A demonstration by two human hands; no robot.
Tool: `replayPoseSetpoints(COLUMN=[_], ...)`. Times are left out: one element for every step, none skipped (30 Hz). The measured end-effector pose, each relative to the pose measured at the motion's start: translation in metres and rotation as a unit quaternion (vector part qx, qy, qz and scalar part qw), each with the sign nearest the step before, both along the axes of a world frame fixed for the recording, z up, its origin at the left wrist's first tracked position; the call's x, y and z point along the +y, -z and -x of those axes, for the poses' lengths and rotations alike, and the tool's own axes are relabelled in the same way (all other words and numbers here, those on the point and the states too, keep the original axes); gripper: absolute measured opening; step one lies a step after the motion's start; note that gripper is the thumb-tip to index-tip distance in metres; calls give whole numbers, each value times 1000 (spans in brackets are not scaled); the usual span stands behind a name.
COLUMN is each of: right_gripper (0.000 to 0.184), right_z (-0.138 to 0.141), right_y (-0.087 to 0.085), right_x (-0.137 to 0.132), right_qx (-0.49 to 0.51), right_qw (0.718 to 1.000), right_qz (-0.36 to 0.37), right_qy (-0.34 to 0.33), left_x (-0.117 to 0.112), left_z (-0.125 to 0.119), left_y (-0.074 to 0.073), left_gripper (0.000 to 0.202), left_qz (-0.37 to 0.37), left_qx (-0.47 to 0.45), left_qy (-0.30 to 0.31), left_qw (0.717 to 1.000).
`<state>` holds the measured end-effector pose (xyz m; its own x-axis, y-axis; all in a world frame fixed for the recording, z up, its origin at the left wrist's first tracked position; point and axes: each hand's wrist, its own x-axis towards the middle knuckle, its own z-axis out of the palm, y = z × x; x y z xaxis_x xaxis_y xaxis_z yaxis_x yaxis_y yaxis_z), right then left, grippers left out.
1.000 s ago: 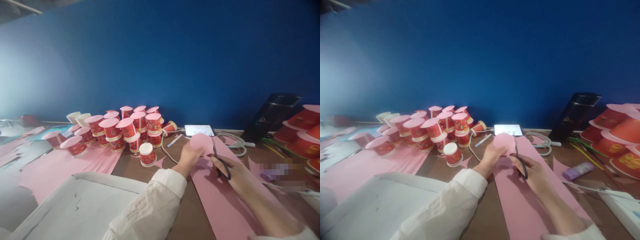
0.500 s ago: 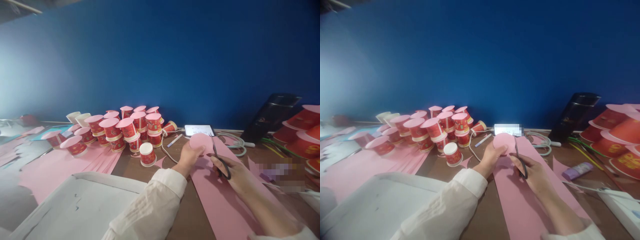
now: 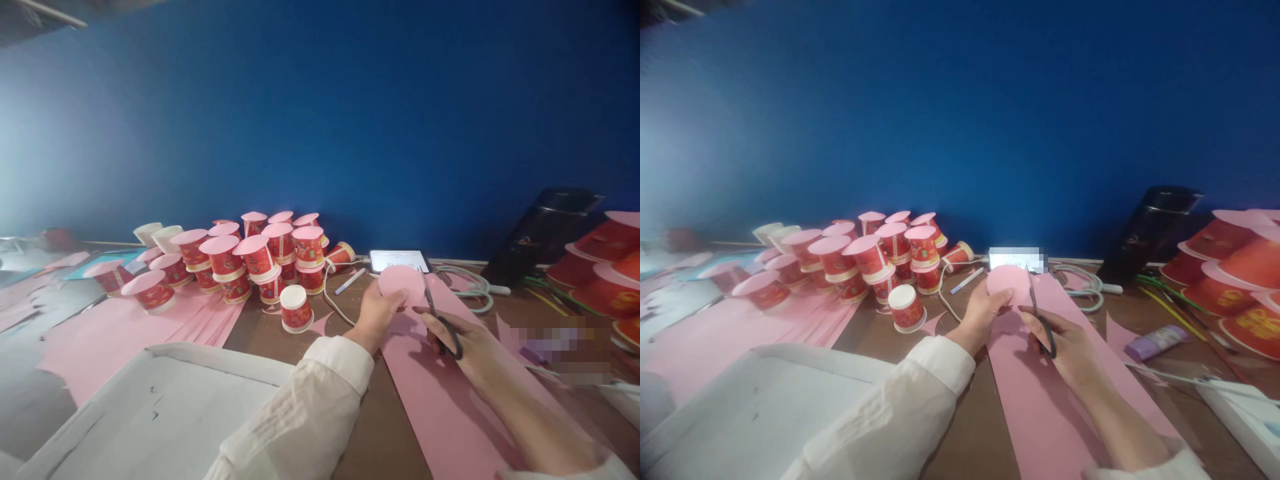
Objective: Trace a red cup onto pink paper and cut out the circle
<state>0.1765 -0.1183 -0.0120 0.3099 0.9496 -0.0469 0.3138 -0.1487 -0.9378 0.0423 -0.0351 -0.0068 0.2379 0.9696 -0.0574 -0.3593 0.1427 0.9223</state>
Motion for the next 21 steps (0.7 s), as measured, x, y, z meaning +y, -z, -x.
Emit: replayPoseSetpoints(right_gripper=[67, 68, 68, 69, 69, 70, 70, 69, 68, 67, 66, 66, 67, 67, 68, 68, 68, 68, 68, 68, 68], right_z=[-2, -3, -3, -3, -3, -2, -2, -1, -1, 0, 0, 0, -1, -1, -2, -3, -4, -5, -6, -7, -7], right_y=[2, 3, 4, 4, 4, 4, 3, 3, 2, 2, 1, 2, 2, 3, 5, 6, 8, 9, 11, 12, 12], right_x=[1, 1, 1, 1, 1, 0, 0, 0, -1, -1, 0, 0, 0, 1, 2, 2, 2, 3, 3, 3, 3], right_qx=[-1, 1, 5, 9, 13, 17, 19, 20, 19, 18, 19, 20, 22, 23, 23, 23, 22, 22, 24, 25, 27], right_qw=[1000, 1000, 1000, 1000, 1000, 1000, 1000, 1000, 1000, 1000, 1000, 1000, 1000, 1000, 1000, 1000, 1000, 1000, 1000, 1000, 1000], right_qz=[1, -1, -5, -6, -7, -8, -8, -7, -7, -6, -7, -6, -8, -9, -10, -12, -14, -15, -15, -14, -11], right_qy=[0, 3, 7, 8, 8, 7, 8, 9, 12, 14, 16, 17, 19, 17, 15, 12, 11, 9, 7, 7, 6], left_x=[0, 0, 0, 0, 0, 0, 0, 0, -1, -1, -1, -1, -1, 0, 0, 1, 1, 1, 2, 2, 2], left_z=[0, 0, 0, 1, 1, 1, 2, 2, 2, 2, 2, 2, 2, 2, 1, 1, 1, 1, 0, 0, -1], left_y=[0, 0, -1, -1, -2, -2, -3, -3, -4, -4, -5, -5, -5, -5, -4, -4, -3, -3, -2, -2, -1], left_gripper=[38, 38, 38, 38, 38, 39, 39, 39, 40, 40, 39, 38, 38, 37, 37, 36, 36, 36, 37, 37, 38], left_qz=[2, 4, 6, 6, 7, 8, 9, 11, 13, 15, 15, 15, 14, 13, 12, 13, 13, 14, 18, 24, 34], left_qx=[-3, -4, -5, -5, -5, -6, -7, -8, -9, -9, -7, -6, -6, -7, -8, -8, -9, -11, -15, -24, -38], left_qy=[0, 0, 0, 1, 2, 2, 2, 1, 1, 0, -1, -2, -3, -4, -6, -7, -8, -9, -10, -10, -10], left_qw=[1000, 1000, 1000, 1000, 1000, 1000, 1000, 1000, 1000, 1000, 1000, 1000, 1000, 1000, 1000, 1000, 1000, 1000, 1000, 999, 999])
